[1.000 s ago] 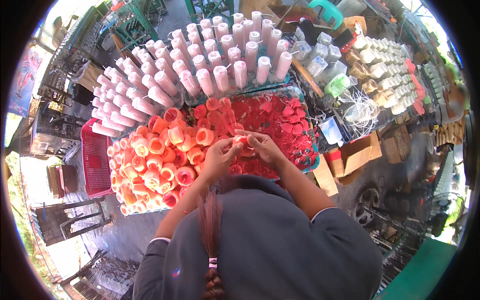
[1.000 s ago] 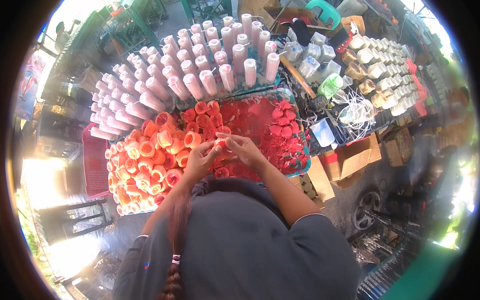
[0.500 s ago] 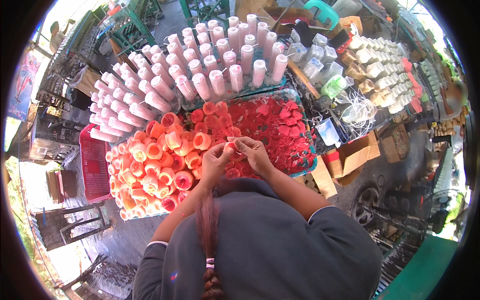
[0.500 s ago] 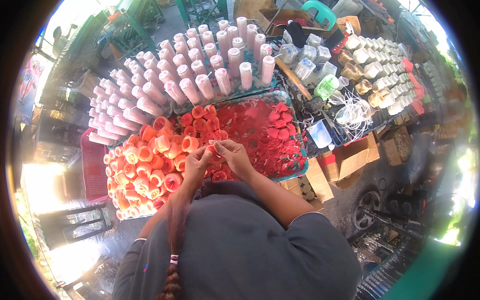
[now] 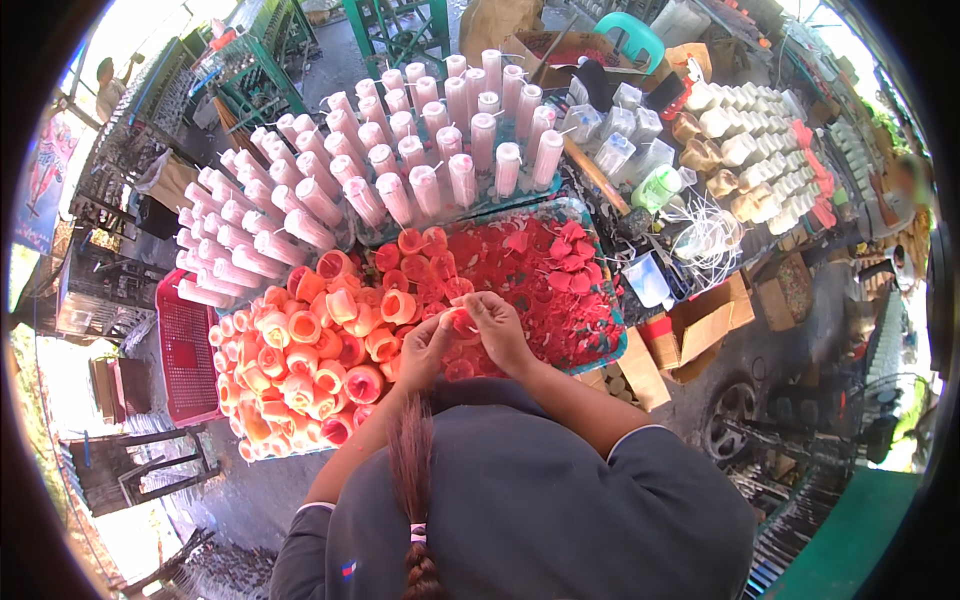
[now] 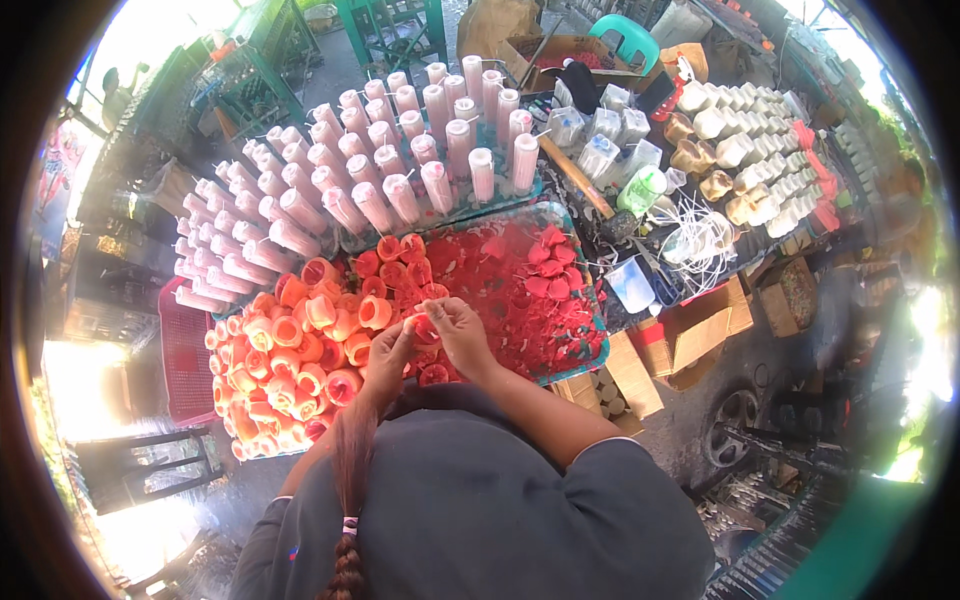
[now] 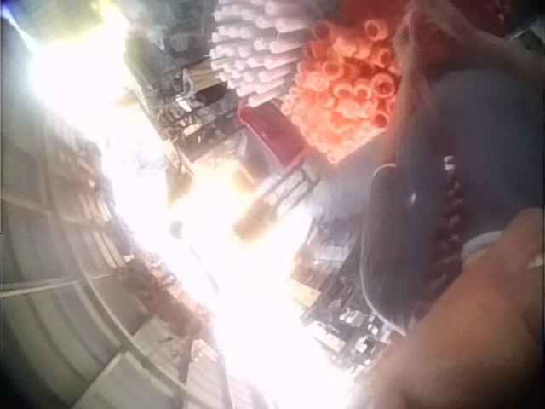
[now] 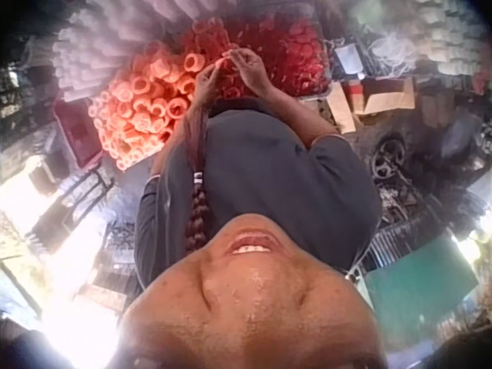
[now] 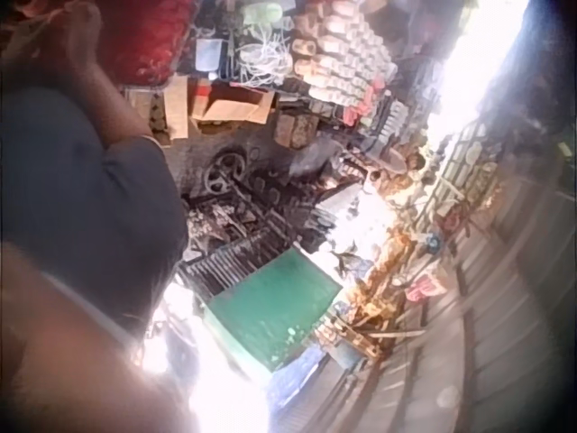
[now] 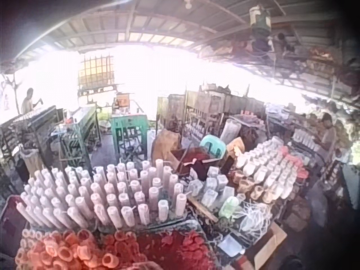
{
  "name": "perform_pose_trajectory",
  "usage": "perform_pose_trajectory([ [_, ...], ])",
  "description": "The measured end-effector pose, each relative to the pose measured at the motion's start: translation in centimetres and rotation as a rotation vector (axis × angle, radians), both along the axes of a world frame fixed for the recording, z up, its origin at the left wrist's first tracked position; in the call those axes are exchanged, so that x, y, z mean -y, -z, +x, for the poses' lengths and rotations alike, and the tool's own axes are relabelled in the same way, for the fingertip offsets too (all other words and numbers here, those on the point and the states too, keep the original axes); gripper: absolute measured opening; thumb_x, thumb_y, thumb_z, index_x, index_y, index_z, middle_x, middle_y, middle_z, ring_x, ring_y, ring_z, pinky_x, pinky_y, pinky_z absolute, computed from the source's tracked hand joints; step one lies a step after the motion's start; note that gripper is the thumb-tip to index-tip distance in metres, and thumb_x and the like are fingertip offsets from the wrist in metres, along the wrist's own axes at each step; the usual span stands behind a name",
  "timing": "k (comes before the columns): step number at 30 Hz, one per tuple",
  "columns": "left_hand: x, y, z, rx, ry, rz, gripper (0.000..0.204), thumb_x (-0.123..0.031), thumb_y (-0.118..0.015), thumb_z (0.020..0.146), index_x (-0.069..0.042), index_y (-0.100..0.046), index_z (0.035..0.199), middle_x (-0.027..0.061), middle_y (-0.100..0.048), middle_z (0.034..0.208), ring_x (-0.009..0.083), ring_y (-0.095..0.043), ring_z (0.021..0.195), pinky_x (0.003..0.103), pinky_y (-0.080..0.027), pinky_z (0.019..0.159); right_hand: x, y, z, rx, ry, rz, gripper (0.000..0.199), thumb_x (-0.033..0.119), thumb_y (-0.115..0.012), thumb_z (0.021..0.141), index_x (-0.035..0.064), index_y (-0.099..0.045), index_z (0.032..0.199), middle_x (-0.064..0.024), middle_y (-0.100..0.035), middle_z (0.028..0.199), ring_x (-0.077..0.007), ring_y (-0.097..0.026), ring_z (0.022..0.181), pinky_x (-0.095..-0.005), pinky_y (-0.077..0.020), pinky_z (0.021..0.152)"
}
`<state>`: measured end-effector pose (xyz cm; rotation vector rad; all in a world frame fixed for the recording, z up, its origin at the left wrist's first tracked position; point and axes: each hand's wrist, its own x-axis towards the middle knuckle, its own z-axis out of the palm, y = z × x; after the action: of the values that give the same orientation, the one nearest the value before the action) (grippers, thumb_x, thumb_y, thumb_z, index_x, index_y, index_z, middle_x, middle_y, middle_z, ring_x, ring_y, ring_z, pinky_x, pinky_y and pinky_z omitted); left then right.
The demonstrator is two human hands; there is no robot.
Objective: The person repeatedly picks up red candle bases and inserts white wicks into them by hand. They place the assembled candles into a cardboard box. The work is performed at a table with many pre-made candles and wicks visible.
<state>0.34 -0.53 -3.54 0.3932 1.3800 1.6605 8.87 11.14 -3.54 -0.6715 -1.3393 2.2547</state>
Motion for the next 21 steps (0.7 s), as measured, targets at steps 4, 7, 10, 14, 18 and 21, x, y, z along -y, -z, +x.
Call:
perform_pose_trajectory([
  [4, -0.8, -0.9, -0.1, 0.179, -0.214, 0.032, 0.033, -0.028, -0.042, 0.099, -0.004, -0.056, 0.116, 0.0033, -0.062, 0.096, 0.0097, -0.06, 0.088, 0.026, -0.05, 0.081, 1.2, -1.9, 0.0, 0.082, 0.003, 0.615, 0.03, 0.021, -0.063, 0.088, 0.0047, -0.061, 0.113, -0.0078, -0.052, 0.102, -0.0158, -0.053, 0.094, -0.0259, -0.048, 0.078],
  [7, 0.3, 1.0, -1.1, 0.167, -0.192, 0.059, 0.032, -0.03, -0.046, 0.097, -0.004, -0.058, 0.112, 0.0027, -0.061, 0.098, 0.0084, -0.058, 0.088, 0.023, -0.048, 0.076, 1.0, -2.1, 0.3, 0.039, -0.058, 0.611, 0.032, 0.018, -0.065, 0.086, 0.004, -0.06, 0.115, -0.009, -0.052, 0.109, -0.0155, -0.053, 0.099, -0.0274, -0.0483, 0.078],
  [10, -0.6, -0.8, -1.0, 0.301, -0.372, 0.13, 0.03, -0.029, -0.048, 0.097, -0.002, -0.06, 0.106, 0.0022, -0.062, 0.094, 0.008, -0.057, 0.084, 0.022, -0.048, 0.073, 0.6, -0.7, 0.1, 0.08, -0.013, 0.504, 0.036, 0.022, -0.061, 0.09, 0.0038, -0.055, 0.12, -0.0073, -0.054, 0.111, -0.0146, -0.053, 0.098, -0.0261, -0.0478, 0.077],
  [14, -0.9, -0.4, -1.7, 0.188, -0.508, 0.135, 0.031, -0.028, -0.049, 0.096, -0.002, -0.063, 0.105, 0.0001, -0.063, 0.083, 0.0065, -0.057, 0.073, 0.022, -0.048, 0.071, 0.1, 2.6, 0.4, 0.119, -0.113, 0.18, 0.044, 0.033, -0.05, 0.095, 0.0056, -0.047, 0.129, -0.0034, -0.055, 0.111, -0.0107, -0.053, 0.096, -0.0221, -0.0487, 0.069],
  [18, -1.2, -3.3, -0.9, 0.001, -0.33, 0.069, 0.03, -0.026, -0.052, 0.095, -0.001, -0.064, 0.108, 0.0003, -0.065, 0.088, 0.005, -0.056, 0.074, 0.019, -0.047, 0.068, 1.5, -1.6, -0.1, -0.057, -0.168, -0.092, 0.045, 0.032, -0.048, 0.096, 0.0045, -0.045, 0.132, -0.0059, -0.056, 0.111, -0.0098, -0.054, 0.097, -0.0239, -0.0503, 0.063],
  [21, -1.2, -4.2, -0.9, 0.015, -0.295, 0.025, 0.028, -0.02, -0.055, 0.094, 0.001, -0.062, 0.112, 0.0025, -0.065, 0.096, 0.0059, -0.058, 0.081, 0.019, -0.047, 0.071, 1.0, -2.5, -0.3, 0.157, -0.129, -0.039, 0.046, 0.034, -0.046, 0.097, 0.0053, -0.044, 0.132, -0.0063, -0.056, 0.112, -0.0106, -0.058, 0.091, -0.0244, -0.0522, 0.059],
])
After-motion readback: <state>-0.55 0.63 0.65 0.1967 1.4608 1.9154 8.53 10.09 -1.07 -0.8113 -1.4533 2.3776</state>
